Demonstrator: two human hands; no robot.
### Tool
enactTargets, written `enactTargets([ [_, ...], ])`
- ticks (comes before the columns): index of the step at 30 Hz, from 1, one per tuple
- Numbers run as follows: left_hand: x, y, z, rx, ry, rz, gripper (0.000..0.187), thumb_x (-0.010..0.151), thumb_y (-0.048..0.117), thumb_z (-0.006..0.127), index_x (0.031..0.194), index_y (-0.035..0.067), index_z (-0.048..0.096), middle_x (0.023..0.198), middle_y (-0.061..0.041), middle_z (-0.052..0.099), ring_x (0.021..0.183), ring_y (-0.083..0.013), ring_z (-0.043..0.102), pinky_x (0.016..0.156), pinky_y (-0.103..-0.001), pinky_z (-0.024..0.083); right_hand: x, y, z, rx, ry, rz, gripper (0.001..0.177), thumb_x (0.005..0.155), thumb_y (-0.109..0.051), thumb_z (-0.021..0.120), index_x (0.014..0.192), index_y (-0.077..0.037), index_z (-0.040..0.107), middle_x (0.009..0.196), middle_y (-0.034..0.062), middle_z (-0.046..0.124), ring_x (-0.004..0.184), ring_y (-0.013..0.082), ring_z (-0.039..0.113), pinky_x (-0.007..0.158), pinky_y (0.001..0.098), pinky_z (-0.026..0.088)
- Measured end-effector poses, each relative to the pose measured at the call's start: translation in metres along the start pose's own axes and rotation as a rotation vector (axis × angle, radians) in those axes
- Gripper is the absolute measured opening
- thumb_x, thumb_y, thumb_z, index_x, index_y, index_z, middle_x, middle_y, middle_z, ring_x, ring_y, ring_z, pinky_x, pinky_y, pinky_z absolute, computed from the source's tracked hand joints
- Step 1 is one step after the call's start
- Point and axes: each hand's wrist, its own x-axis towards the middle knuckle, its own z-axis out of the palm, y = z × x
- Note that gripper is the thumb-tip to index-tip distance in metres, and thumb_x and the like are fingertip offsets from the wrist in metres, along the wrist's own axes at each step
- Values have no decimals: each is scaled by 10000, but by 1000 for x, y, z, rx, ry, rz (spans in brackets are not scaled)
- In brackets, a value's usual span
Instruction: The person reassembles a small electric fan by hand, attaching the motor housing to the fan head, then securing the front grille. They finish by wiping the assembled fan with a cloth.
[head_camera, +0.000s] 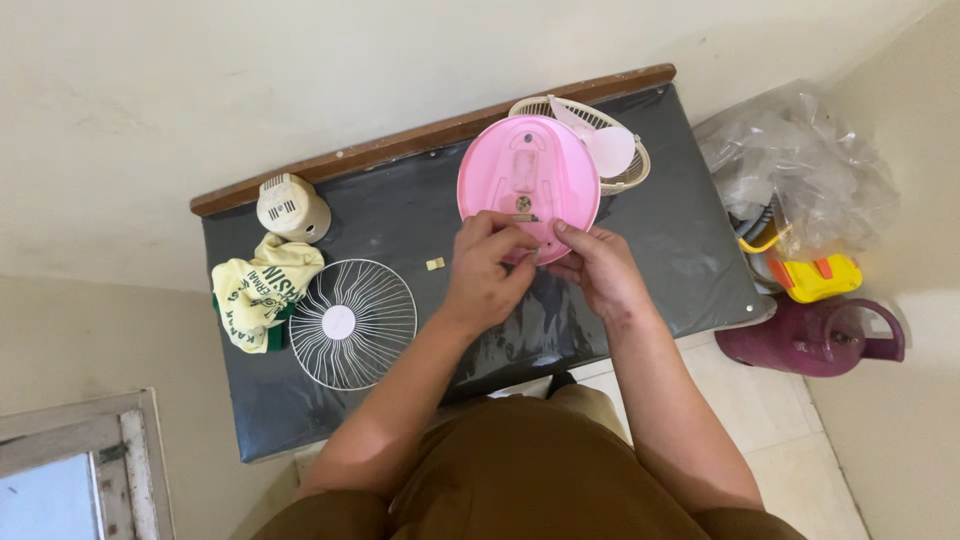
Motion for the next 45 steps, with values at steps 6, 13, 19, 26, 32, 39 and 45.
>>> enactTargets([
  [6,9,6,16,51,14,-44,149,808,122,785,953,149,766,1064,-65,619,1076,-276,572,967,-415,436,0,1,-4,2,-25,3,301,941,-320,695,1054,-46,742,957,81,779,873,169,745,813,330,572],
  [13,6,-1,22,63,2,-88,155,799,132,797,952,157,788,1059,-65,598,1072,-285,540,965,-413,428,2,0,-5,1,-27,10,280,939,-305,699,1045,-50,745,932,72,778,840,168,739,771,308,571],
  [19,4,2,22,89,13,-75,138,816,105,782,950,139,792,1055,-78,596,1055,-291,548,939,-407,455,2,-1,-4,-15,-22,8,262,932,-284,710,1035,-45,742,915,71,771,816,161,737,747,300,571],
  [26,3,13,15,143,1,106,165,830,93,771,989,58,740,1064,-127,627,971,-323,624,843,-420,516,2,-1,-2,9,0,11,258,937,-269,710,1032,-31,734,892,73,763,801,158,732,736,302,576],
  [32,7,17,18,167,11,85,104,852,59,753,955,69,753,998,-78,651,945,-301,626,834,-420,509,2,1,-3,22,10,4,256,943,-272,709,1027,-31,732,888,73,765,790,155,731,727,301,579],
  [39,8,17,19,126,43,81,117,853,51,739,958,63,688,1014,-100,636,976,-326,630,841,-430,514,6,6,-5,20,21,1,226,935,-269,711,997,-54,745,880,55,770,781,152,732,723,300,585],
  [45,9,17,15,143,-38,96,117,838,29,713,946,64,684,992,-112,635,954,-334,626,840,-433,514,4,6,-4,15,-8,-13,227,941,-265,716,1005,-49,740,871,62,757,783,162,729,729,306,584],
])
